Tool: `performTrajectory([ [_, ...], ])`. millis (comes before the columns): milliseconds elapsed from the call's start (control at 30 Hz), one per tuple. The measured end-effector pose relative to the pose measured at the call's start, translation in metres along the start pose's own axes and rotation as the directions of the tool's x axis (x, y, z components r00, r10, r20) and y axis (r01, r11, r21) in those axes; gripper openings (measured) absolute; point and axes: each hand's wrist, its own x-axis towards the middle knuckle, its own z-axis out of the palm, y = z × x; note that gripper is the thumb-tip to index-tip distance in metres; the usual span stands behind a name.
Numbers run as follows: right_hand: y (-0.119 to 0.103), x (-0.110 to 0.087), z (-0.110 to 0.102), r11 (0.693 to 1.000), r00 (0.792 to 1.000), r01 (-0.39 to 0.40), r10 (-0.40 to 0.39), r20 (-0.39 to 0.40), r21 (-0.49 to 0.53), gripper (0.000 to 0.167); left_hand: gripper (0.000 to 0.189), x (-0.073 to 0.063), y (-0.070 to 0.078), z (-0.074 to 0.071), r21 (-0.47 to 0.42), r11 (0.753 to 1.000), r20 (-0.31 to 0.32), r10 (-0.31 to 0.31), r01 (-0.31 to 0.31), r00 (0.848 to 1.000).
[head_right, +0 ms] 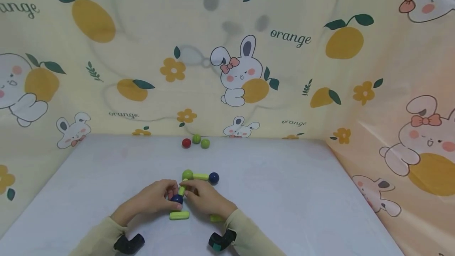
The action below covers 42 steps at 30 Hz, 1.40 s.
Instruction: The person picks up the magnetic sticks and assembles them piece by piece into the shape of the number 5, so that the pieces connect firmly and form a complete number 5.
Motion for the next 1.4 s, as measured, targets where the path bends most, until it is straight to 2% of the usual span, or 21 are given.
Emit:
performTrajectory([
  [100,0.002,0.001,0.0,1.0,1.0,0.005,-0.005,-0.01,0.01,0.037,0.041,0.001,0.003,0.002,0.02,1.0,-0.025,-0.023,0.023,0.999],
  [200,0.003,0.001,0.0,1.0,1.0,0.014,-0.014,-0.011,0.01,0.037,0.041,0.0,0.003,0.002,0.017,1.0,-0.024,-0.023,0.023,0.999],
  [400,0.002,0.001,0.0,1.0,1.0,0.007,-0.007,-0.001,0.016,0.038,0.036,-0.001,-0.002,-0.004,-0.045,0.999,0.039,0.03,-0.029,0.999],
  [667,0.001,0.0,-0.001,1.0,1.0,0.001,-0.001,0.01,0.022,0.038,0.027,-0.001,-0.005,-0.009,-0.123,0.985,0.103,0.131,-0.118,0.986],
  [933,0.002,0.001,-0.008,0.999,0.999,0.0,-0.001,0.035,0.049,0.042,0.024,0.001,-0.007,-0.009,-0.13,0.986,0.104,0.122,-0.108,0.987],
  [1033,0.005,0.001,-0.019,1.0,1.0,0.001,0.0,-0.024,0.022,0.043,0.024,0.001,-0.007,-0.008,-0.137,0.986,0.097,0.114,-0.1,0.989],
  [1100,0.01,0.0,-0.029,1.0,0.993,0.003,-0.003,-0.115,-0.004,0.042,0.025,0.001,-0.007,-0.008,-0.137,0.986,0.093,0.105,-0.092,0.99],
  [1233,0.024,-0.002,-0.048,0.997,0.956,-0.057,0.04,-0.292,-0.051,0.04,0.026,0.001,-0.005,-0.008,-0.138,0.988,0.091,0.082,-0.069,0.992],
  [1300,0.032,-0.002,-0.053,0.993,0.943,-0.106,0.082,-0.322,-0.057,0.04,0.026,0.0,-0.004,-0.008,-0.14,0.988,0.091,0.073,-0.06,0.993],
  [1400,0.042,-0.001,-0.057,0.985,0.943,-0.169,0.149,-0.296,-0.042,0.037,0.026,-0.002,-0.002,-0.009,-0.145,0.987,0.086,0.075,-0.062,0.993],
])
